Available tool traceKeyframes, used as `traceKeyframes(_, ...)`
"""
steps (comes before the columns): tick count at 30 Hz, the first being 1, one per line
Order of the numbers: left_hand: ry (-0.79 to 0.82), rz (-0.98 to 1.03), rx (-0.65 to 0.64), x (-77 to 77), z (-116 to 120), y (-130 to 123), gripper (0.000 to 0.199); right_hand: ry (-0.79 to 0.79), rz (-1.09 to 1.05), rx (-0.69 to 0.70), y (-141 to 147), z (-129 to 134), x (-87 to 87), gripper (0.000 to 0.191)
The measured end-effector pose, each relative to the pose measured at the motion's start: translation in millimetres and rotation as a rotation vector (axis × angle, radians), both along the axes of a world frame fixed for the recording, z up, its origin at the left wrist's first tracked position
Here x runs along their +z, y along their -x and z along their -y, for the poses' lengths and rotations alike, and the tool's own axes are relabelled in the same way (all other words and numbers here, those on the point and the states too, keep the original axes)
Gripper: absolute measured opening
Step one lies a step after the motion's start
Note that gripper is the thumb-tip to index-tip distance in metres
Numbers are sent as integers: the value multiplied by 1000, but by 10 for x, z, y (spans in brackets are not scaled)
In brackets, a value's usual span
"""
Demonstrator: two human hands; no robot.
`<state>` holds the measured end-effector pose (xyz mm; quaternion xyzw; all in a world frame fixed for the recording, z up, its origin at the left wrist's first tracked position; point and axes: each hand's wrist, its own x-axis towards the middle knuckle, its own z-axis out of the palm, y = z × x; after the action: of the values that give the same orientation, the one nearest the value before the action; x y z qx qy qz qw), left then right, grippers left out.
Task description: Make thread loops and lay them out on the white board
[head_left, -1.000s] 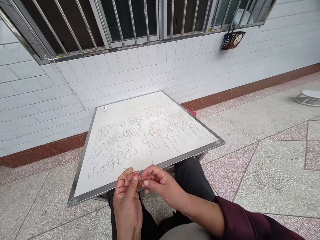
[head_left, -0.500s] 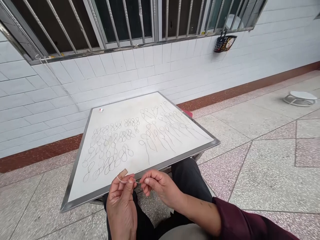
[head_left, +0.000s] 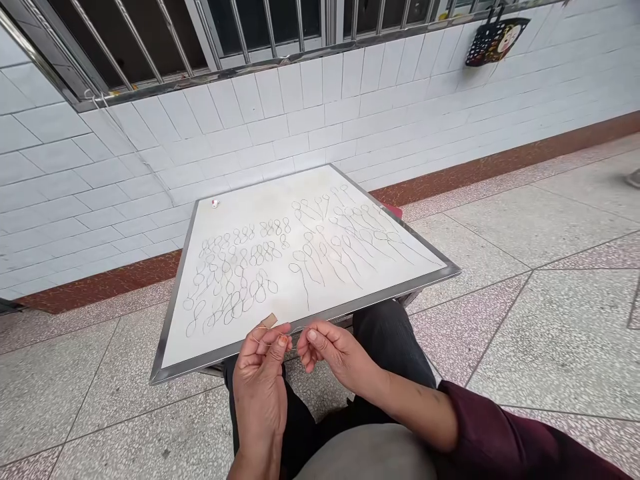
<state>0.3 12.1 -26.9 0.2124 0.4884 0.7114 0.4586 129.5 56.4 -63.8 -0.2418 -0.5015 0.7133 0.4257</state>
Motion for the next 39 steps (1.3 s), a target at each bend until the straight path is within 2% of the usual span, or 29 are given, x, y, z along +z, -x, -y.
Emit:
traceKeyframes(5, 6, -29, 15, -10, -1, 5, 40, -17, 60, 27, -14, 3, -33, 50)
traceKeyframes(10, 1, -22, 13, -7, -9, 3, 38, -137, 36, -8, -44, 4, -38, 43)
traceKeyframes(13, 24, -40, -5, 16, -20, -13, 39, -72, -93, 12, -29, 15, -70, 39)
traceKeyframes(16, 46, -49, -15, 18, -40, -22, 42, -9, -117, 14, -3, 22, -111, 40)
traceKeyframes(25, 66, -86, -11, -64, -104, -6, 44, -175, 171, -227, 32, -10, -208, 35)
traceKeyframes(35, 103, -119, 14, -108, -154, -2, 46, -484, 422, -324, -43, -97, -289, 32)
traceKeyframes(39, 90, -107, -36, -118, -185, -12, 47, -470, 388, -344, -45, -111, -303, 33)
